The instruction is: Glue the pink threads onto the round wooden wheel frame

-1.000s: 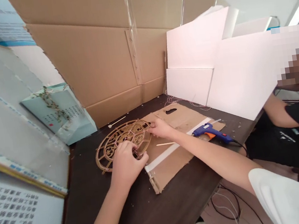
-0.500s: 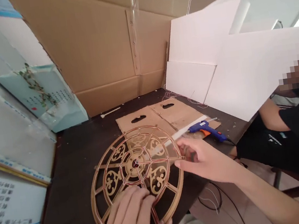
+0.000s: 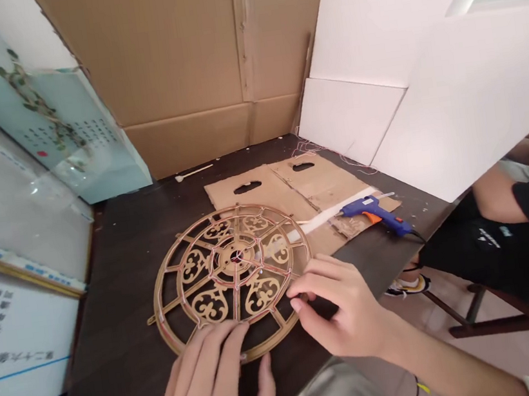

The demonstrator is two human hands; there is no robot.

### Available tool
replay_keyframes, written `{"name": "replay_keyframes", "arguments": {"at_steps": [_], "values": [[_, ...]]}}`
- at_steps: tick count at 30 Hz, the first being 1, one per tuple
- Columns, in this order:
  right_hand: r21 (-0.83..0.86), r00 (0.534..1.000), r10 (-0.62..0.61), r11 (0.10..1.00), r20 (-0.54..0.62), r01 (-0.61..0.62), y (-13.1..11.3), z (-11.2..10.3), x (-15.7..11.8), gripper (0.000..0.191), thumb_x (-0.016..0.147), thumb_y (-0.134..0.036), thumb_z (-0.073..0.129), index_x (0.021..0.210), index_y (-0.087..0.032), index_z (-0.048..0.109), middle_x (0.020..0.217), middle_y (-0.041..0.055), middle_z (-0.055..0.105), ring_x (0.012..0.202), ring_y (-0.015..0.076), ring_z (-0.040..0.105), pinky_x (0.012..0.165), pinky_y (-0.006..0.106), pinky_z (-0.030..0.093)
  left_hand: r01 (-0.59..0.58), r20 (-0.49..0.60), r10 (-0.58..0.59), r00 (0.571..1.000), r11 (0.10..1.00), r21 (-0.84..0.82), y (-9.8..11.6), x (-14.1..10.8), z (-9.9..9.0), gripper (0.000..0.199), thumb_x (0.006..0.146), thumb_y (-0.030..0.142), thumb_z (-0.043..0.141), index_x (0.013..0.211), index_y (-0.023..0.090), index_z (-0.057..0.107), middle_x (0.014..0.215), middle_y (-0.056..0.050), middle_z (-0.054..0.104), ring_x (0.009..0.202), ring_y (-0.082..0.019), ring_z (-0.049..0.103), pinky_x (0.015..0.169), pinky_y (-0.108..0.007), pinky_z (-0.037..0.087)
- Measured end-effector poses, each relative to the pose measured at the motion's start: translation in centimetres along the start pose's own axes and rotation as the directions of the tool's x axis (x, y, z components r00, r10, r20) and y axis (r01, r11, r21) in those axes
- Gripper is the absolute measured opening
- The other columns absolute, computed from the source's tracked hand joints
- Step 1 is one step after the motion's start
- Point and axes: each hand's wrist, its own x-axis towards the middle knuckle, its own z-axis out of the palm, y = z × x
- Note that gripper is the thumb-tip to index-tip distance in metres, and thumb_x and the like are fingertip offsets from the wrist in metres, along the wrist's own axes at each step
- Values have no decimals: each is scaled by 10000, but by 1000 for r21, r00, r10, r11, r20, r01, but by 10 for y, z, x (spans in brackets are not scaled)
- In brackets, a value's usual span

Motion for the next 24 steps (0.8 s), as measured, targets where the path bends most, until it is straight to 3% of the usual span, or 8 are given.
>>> {"name": "replay_keyframes", "arguments": {"at_steps": [2, 8, 14, 20, 24], "values": [[11, 1000, -17, 1000, 6, 17, -1, 4, 1, 111, 920, -106, 589, 937, -193, 656, 768, 20, 619, 681, 154, 509, 637, 300, 445, 54, 36, -54, 998, 999, -6, 3, -1, 0, 216, 964, 304, 557, 1159, 226, 605, 1067, -83, 733, 1006, -268, 707, 854, -431, 590], [21, 980, -87, 996, 182, 84, 0, 6, 2, 265, 848, -46, 516, 996, -187, 685, 904, 72, 642, 766, 197, 510, 672, 347, 473, 146, 87, -144, 986, 989, -21, 12, -4, 2, 243, 990, 325, 532, 1212, 240, 584, 1136, -85, 707, 1061, -270, 685, 886, -433, 590], [32, 963, -52, 998, 265, 45, 0, 6, 2, 311, 832, -43, 524, 1051, -179, 697, 1013, 95, 629, 889, 228, 547, 780, 386, 518, 140, 120, -136, 983, 990, -27, 12, -3, -2, 252, 990, 355, 526, 1198, 223, 581, 1109, -97, 697, 1009, -278, 679, 826, -444, 595], [64, 960, -56, 997, 276, 40, -1, 6, 2, 293, 837, -28, 527, 1033, -173, 690, 998, 84, 622, 871, 218, 547, 756, 373, 497, 114, 124, -113, 986, 993, -6, 17, -4, -2, 255, 979, 288, 563, 1206, 175, 595, 1133, -111, 684, 1054, -284, 657, 851, -440, 578], [116, 948, -27, 993, 316, -11, -1, 4, 5, 294, 818, -24, 558, 1051, -161, 674, 1041, 83, 621, 942, 222, 563, 819, 378, 505, 111, 145, -109, 983, 994, -5, 18, -2, -3, 271, 977, 271, 564, 1212, 138, 591, 1141, -127, 664, 1053, -293, 629, 850, -454, 565]]}}
